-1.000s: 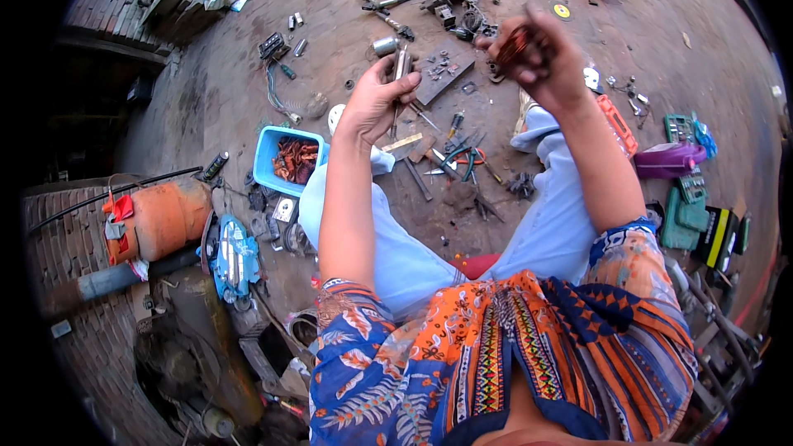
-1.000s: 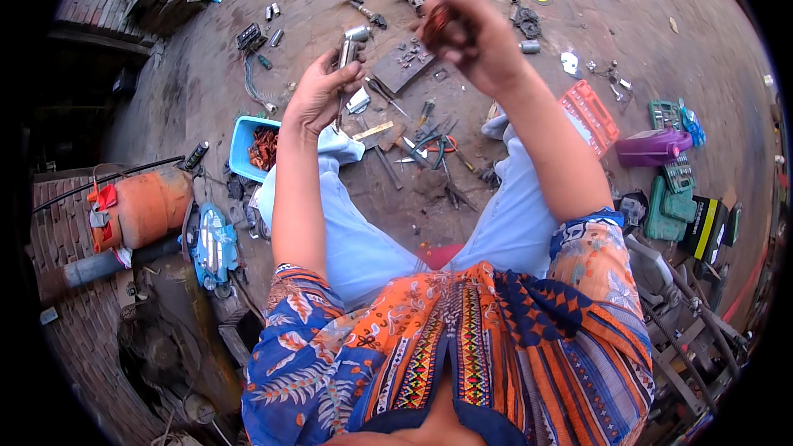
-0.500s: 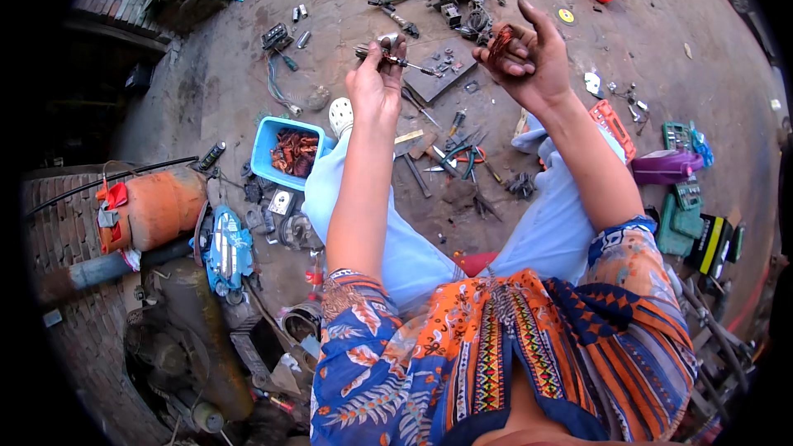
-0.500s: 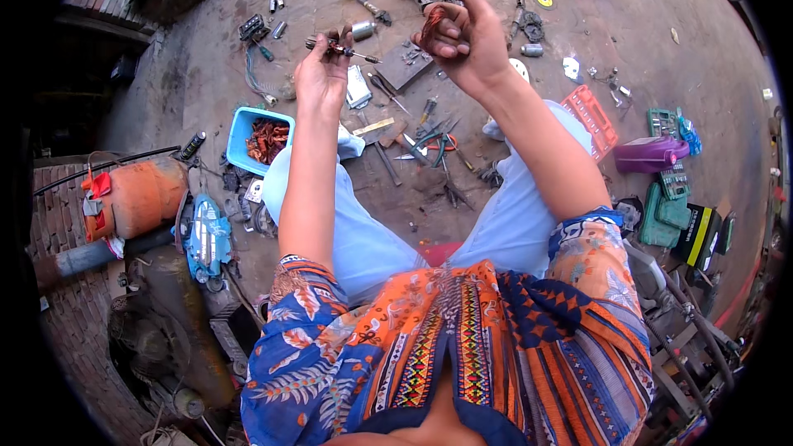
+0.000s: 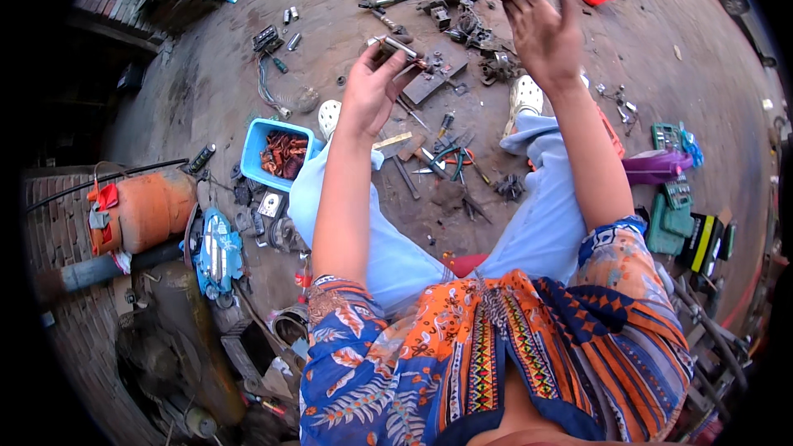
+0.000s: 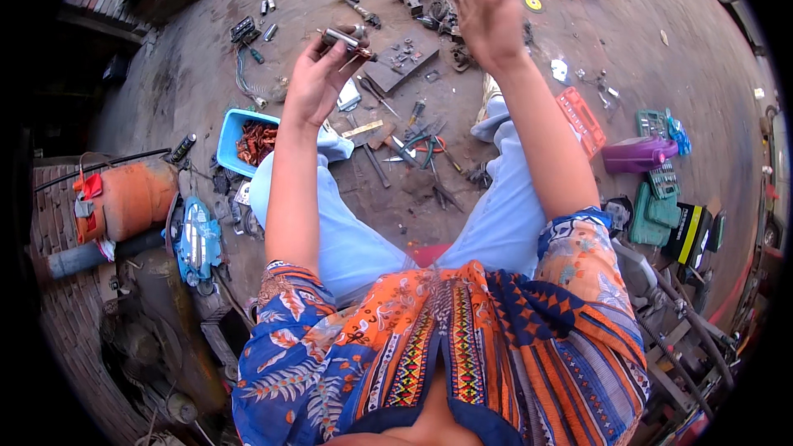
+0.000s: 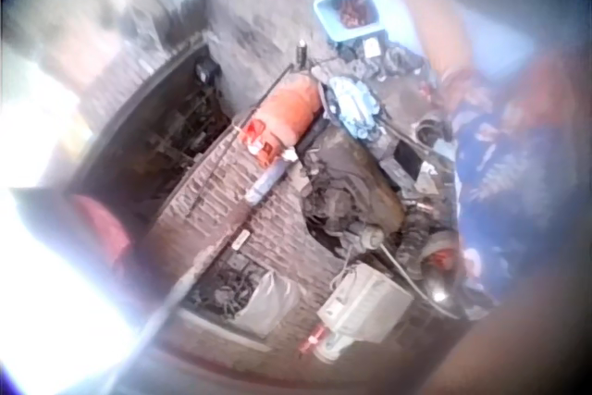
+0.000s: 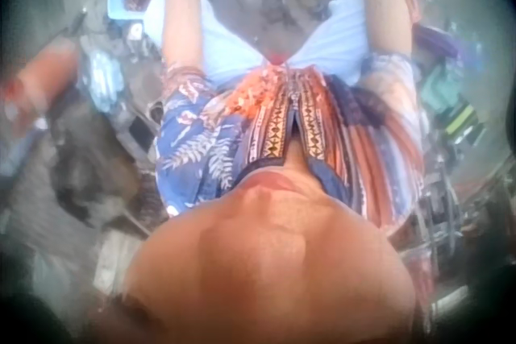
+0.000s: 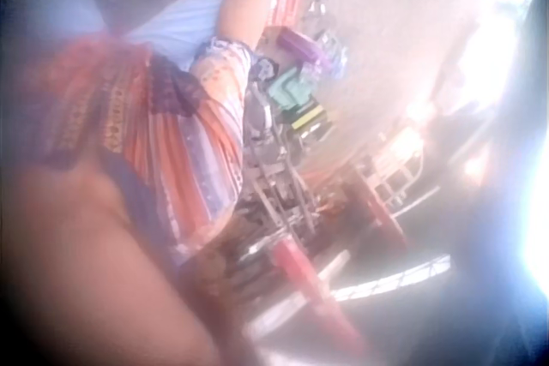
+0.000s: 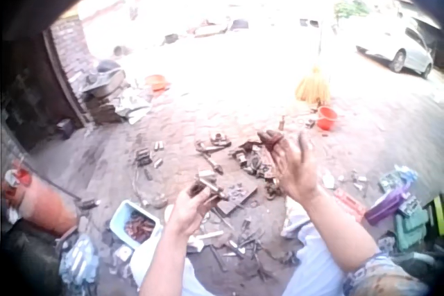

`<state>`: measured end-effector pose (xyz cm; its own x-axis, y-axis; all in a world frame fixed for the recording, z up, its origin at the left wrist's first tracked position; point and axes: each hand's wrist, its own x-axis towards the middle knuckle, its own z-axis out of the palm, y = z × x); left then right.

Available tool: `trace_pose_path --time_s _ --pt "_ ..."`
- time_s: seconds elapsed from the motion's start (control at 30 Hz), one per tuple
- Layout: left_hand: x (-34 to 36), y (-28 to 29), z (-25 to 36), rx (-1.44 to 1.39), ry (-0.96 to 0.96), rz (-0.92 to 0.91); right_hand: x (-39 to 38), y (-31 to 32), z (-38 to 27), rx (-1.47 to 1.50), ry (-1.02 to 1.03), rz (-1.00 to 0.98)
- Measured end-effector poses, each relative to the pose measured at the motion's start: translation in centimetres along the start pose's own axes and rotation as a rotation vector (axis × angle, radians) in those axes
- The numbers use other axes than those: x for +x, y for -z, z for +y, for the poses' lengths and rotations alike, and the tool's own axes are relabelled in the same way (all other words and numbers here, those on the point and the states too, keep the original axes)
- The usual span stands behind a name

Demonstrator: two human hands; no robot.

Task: The person sits on the ground and winds copper wire around a small cylindrical metal component, likely a motor armature. They repeatedly wrap the wire by hand, occasionally adjusting the component's orientation to continue the winding process.

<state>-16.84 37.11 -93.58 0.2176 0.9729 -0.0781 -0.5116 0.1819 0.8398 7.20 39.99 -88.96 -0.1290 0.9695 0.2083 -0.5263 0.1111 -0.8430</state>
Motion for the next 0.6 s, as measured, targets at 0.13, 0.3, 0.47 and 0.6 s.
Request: trace_pose_path --time_s 0.13,0.3,0.47,0.6 --pt "-0.8 -1.0 0.8 0.135 0.019 -0.077 -0.2 0.3 1.5 -1.271 0.413 -0.161" --pt "-0.7 -0.3 0.6 -0.013 0.001 -0.087 -1.6 0.8 2.1 -1.564 0.223 -0.495" --pt "-0.8 1.0 -1.1 -0.231 0.150 0.089 -3.0 -0.8 1.8 -1.335 0.152 -0.591" --pt "-1.0 0.8 -1.5 -0.204 0.203 0.146 -2.7 -0.9 2.7 -1.408 0.080 -0.674"
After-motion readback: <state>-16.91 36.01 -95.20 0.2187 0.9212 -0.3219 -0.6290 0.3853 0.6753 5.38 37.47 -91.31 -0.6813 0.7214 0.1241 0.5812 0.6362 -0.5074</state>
